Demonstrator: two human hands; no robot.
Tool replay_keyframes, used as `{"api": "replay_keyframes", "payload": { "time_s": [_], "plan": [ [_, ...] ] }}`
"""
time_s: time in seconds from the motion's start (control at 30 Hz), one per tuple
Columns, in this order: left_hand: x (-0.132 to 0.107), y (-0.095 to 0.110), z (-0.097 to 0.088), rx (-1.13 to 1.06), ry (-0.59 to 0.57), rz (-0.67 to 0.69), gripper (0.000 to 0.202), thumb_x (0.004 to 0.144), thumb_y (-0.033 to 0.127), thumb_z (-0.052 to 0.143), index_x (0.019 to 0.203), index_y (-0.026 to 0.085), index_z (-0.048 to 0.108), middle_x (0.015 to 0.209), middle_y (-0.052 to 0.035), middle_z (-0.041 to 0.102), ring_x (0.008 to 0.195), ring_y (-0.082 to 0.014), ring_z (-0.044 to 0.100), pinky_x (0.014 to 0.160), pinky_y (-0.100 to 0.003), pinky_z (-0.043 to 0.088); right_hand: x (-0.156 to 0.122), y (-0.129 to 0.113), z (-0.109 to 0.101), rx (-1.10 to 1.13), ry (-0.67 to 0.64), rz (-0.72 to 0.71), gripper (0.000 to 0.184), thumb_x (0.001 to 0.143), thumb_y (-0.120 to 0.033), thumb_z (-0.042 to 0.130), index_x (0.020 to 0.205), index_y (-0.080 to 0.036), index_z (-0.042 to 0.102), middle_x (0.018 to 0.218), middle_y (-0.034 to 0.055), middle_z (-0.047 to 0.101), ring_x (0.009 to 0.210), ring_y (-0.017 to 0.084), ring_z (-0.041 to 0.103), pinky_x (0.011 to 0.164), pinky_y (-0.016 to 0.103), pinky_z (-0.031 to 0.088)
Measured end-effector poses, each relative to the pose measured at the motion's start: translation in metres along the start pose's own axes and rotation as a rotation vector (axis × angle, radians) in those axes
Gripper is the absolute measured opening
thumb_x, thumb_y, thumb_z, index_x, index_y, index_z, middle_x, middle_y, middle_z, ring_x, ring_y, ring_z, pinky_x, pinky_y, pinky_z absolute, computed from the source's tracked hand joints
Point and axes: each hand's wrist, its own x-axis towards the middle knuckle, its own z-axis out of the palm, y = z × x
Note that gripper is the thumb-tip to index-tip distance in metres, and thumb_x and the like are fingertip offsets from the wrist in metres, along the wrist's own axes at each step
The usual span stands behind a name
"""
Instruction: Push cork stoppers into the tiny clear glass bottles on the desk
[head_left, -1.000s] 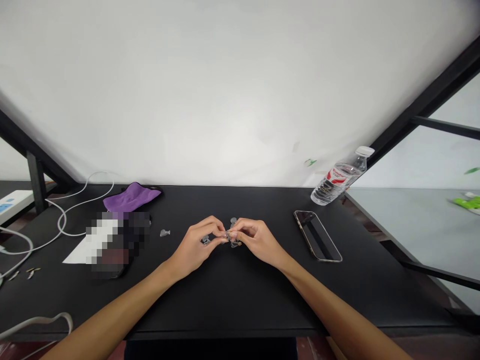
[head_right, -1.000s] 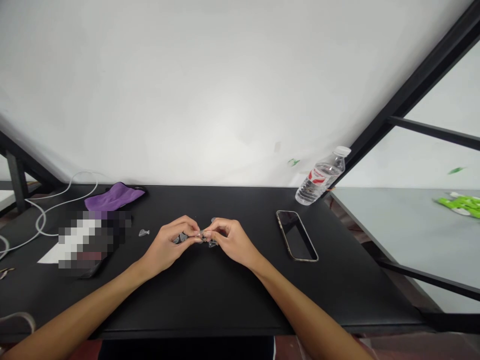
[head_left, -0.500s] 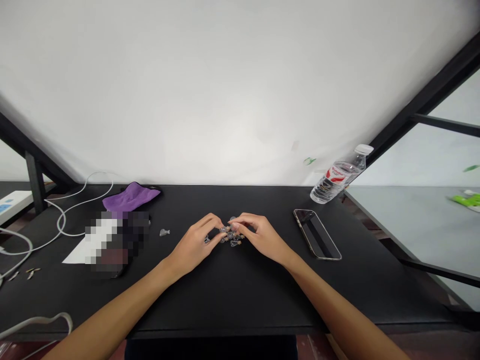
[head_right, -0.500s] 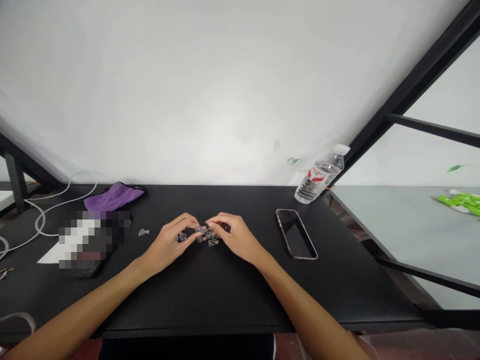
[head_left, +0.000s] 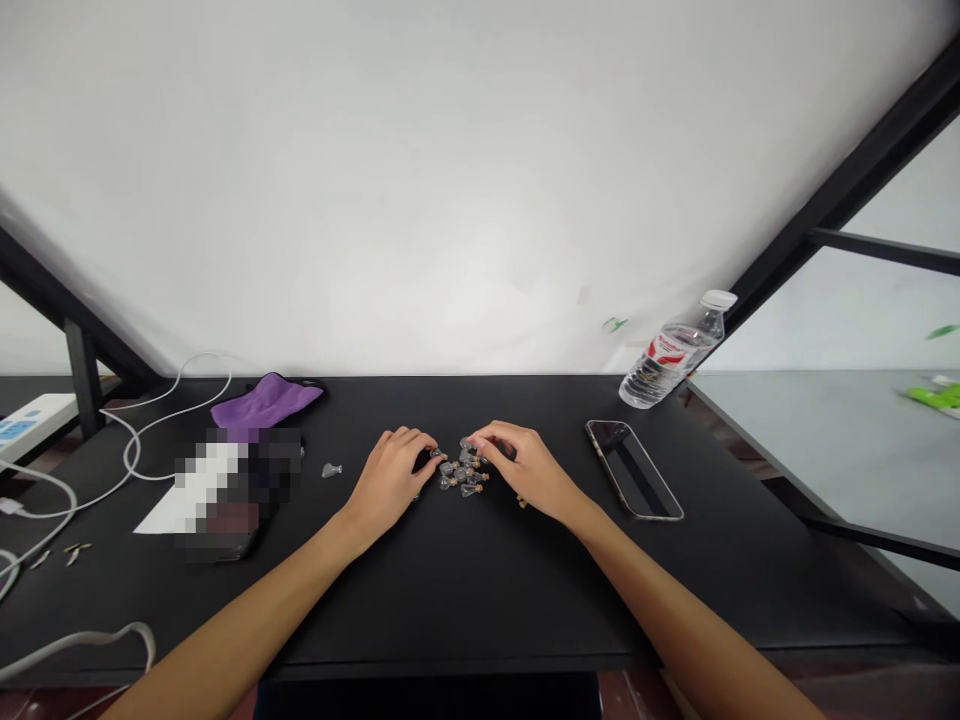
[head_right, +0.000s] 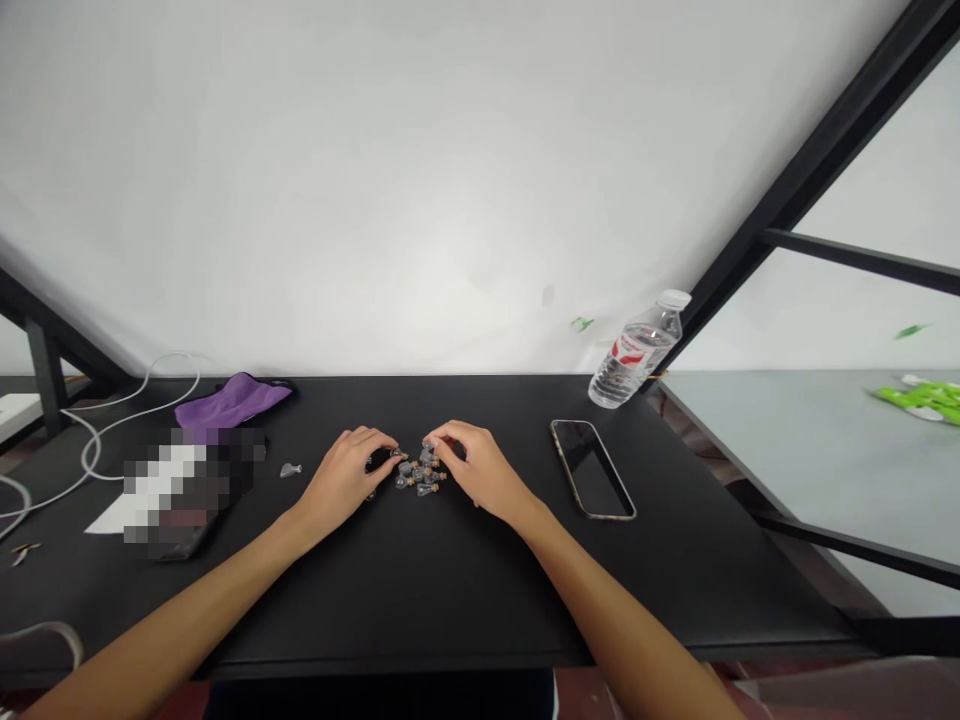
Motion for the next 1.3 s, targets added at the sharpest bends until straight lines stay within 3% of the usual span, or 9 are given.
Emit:
{"api": "replay_keyframes", "payload": {
  "time_s": [0.3, 0.73, 1.03, 1.2, 1.3],
  "plan": [
    [0.000, 0.001, -0.002, -0.047, -0.071, -0.035, 0.017, 0.096, 0.024, 0.070, 0.113, 0.023, 0.074, 0.097, -0.0014, 0.075, 0.097, -0.0213, 0.065, 0.092, -0.038, 0.043, 0.000, 0.004, -0.005, -0.015, 0.034, 0.002, 0.022, 0.102, -0.030, 0.055, 0.095, -0.022, 0.075, 0.093, 0.0020, 0.073, 0.083, 0.018, 0.064, 0.077, 0.028, 0.046],
    [0.001, 0.001, -0.003, -0.085, -0.063, -0.019, 0.006, 0.095, 0.019, 0.070, 0.098, 0.023, 0.074, 0.100, 0.0009, 0.075, 0.096, -0.0196, 0.066, 0.089, -0.036, 0.042, -0.001, 0.000, -0.004, -0.028, 0.004, -0.005, 0.025, 0.103, -0.031, 0.053, 0.097, -0.022, 0.075, 0.092, 0.0030, 0.072, 0.084, 0.018, 0.065, 0.075, 0.028, 0.046],
    [-0.001, 0.001, -0.001, -0.120, -0.080, 0.048, 0.015, 0.099, 0.019, 0.062, 0.104, 0.025, 0.075, 0.104, 0.0003, 0.075, 0.098, -0.0200, 0.066, 0.089, -0.037, 0.043, -0.001, 0.001, -0.004, -0.036, -0.002, -0.004, 0.024, 0.104, -0.032, 0.053, 0.096, -0.023, 0.074, 0.091, 0.0020, 0.072, 0.083, 0.018, 0.064, 0.076, 0.029, 0.046],
    [0.002, -0.013, -0.013, -0.167, -0.039, 0.025, 0.016, 0.099, 0.020, 0.060, 0.105, 0.024, 0.074, 0.105, -0.0026, 0.072, 0.098, -0.0204, 0.065, 0.092, -0.036, 0.046, 0.000, 0.004, -0.010, -0.073, 0.012, -0.015, 0.024, 0.103, -0.030, 0.053, 0.095, -0.023, 0.074, 0.092, 0.0021, 0.073, 0.084, 0.018, 0.064, 0.078, 0.029, 0.045],
    [0.004, -0.029, -0.026, -0.206, -0.072, -0.010, 0.017, 0.099, 0.023, 0.059, 0.104, 0.024, 0.074, 0.103, -0.0034, 0.070, 0.092, -0.0191, 0.064, 0.083, -0.032, 0.048, 0.001, 0.007, -0.016, -0.099, 0.033, -0.012, 0.023, 0.103, -0.029, 0.053, 0.095, -0.023, 0.074, 0.094, 0.0027, 0.073, 0.085, 0.019, 0.065, 0.079, 0.030, 0.046]
  ]
}}
